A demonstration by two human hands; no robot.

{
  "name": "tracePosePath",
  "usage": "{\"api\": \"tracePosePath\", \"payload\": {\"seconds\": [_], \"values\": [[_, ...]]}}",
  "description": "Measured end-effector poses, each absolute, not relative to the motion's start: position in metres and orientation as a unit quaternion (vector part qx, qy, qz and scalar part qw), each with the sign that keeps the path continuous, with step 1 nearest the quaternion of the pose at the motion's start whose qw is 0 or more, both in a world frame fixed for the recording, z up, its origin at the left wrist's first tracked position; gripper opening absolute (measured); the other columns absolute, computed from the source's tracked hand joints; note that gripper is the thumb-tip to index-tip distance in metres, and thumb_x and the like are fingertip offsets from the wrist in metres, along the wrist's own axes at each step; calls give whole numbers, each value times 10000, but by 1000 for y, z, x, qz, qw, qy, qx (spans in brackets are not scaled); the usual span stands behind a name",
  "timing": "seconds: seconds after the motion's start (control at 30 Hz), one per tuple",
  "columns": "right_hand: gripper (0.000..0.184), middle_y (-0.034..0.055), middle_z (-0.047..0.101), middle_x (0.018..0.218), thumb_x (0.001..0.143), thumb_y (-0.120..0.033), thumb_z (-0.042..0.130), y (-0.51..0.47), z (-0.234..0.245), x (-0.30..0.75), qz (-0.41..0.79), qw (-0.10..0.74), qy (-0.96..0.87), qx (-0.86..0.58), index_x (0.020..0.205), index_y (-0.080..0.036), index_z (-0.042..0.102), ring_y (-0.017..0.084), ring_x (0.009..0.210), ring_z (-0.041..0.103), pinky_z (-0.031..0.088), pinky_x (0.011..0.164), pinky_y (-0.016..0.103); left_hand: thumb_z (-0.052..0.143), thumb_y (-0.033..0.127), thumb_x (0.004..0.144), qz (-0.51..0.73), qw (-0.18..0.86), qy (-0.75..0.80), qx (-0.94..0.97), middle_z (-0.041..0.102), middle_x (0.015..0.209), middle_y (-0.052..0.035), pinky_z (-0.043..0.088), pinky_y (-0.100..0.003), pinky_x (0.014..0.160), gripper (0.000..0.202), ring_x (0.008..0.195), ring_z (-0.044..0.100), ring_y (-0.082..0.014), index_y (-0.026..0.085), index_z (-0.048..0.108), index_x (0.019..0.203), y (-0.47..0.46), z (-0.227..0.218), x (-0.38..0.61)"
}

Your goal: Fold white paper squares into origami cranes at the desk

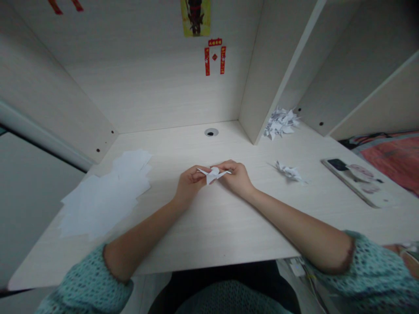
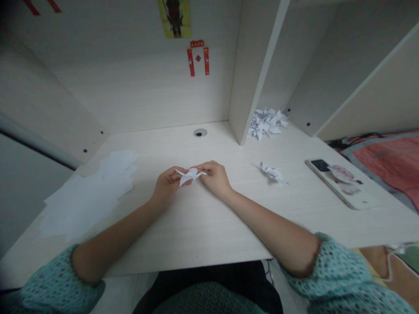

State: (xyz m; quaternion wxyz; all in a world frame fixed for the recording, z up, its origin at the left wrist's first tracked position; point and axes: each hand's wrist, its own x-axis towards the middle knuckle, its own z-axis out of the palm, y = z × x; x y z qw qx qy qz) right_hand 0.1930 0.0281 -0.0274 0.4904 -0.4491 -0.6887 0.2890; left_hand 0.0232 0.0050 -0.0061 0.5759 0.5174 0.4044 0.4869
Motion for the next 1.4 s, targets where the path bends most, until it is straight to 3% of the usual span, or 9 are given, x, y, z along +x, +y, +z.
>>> {"api": "tracePosePath", "payload": {"seconds": [0.33, 0.47, 0.57, 0.7, 0.8, 1.07, 1.23, 1.33, 1.4], "values": [[111, 21, 709, 721, 771, -179, 622, 25, -18, 196, 184, 445, -747, -459, 736, -218, 720, 184, 747, 611, 455, 699, 299, 781, 283, 603, 498, 561, 422, 510, 713, 741, -12, 483, -267, 716, 276, 704, 645, -145, 164, 661, 822, 4, -2, 25], [120, 36, 696, 690, 794, -272, 630, 27, -17, 196, 147, 398, -779, -462, 724, -208, 705, 191, 709, 604, 446, 681, 310, 779, 254, 599, 511, 548, 445, 490, 700, 703, 8, 471, -252, 686, 269, 666, 625, -128, 169, 661, 825, 7, 0, 24], [138, 53, 726, 834, 801, -298, 633, 34, -12, 202, 179, 435, -743, -476, 871, -215, 719, 206, 806, 624, 455, 753, 336, 785, 247, 590, 524, 539, 451, 481, 696, 702, 14, 454, -235, 664, 267, 656, 615, -115, 173, 662, 815, 9, 3, 23], [230, 70, 733, 907, 835, -361, 584, 41, 5, 215, 314, 517, -630, -487, 888, -190, 727, 201, 822, 662, 479, 713, 307, 772, 260, 612, 521, 525, 469, 483, 697, 716, 2, 441, -223, 618, 269, 650, 611, -114, 169, 658, 839, 9, 1, 21], [217, 50, 733, 810, 768, -398, 665, 36, 20, 218, 324, 460, -694, -449, 774, -196, 746, 195, 782, 655, 461, 743, 303, 741, 261, 639, 503, 518, 469, 509, 694, 720, -3, 433, -213, 586, 233, 642, 611, -117, 168, 659, 837, 9, -5, 20], [172, 15, 739, 815, 767, -380, 678, 23, 34, 215, 288, 363, -773, -433, 787, -222, 744, 159, 787, 645, 431, 764, 277, 726, 329, 627, 475, 488, 486, 547, 705, 735, -22, 445, -217, 555, 276, 639, 628, -142, 166, 659, 840, 7, -1, 23], [183, 25, 731, 792, 776, -387, 673, 15, 51, 232, 193, 312, -793, -487, 753, -214, 732, 178, 827, 612, 418, 798, 304, 720, 363, 640, 459, 460, 489, 582, 716, 765, -15, 504, -265, 674, 368, 723, 669, -174, 191, 639, 955, 4, 8, 28], [184, 19, 722, 814, 818, -388, 628, -6, 71, 267, 130, 325, -798, -490, 785, -237, 728, 188, 886, 577, 407, 838, 330, 708, 368, 669, 452, 433, 494, 603, 724, 877, -28, 516, -312, 750, 473, 767, 679, -188, 217, 578, 1098, 2, 9, 29], [166, 27, 718, 830, 797, -394, 651, -26, 78, 302, 95, 354, -780, -507, 813, -248, 729, 202, 912, 563, 413, 848, 354, 703, 387, 675, 437, 420, 498, 620, 723, 861, -31, 514, -313, 757, 433, 780, 679, -193, 214, 592, 1057, 3, 9, 29]]}}
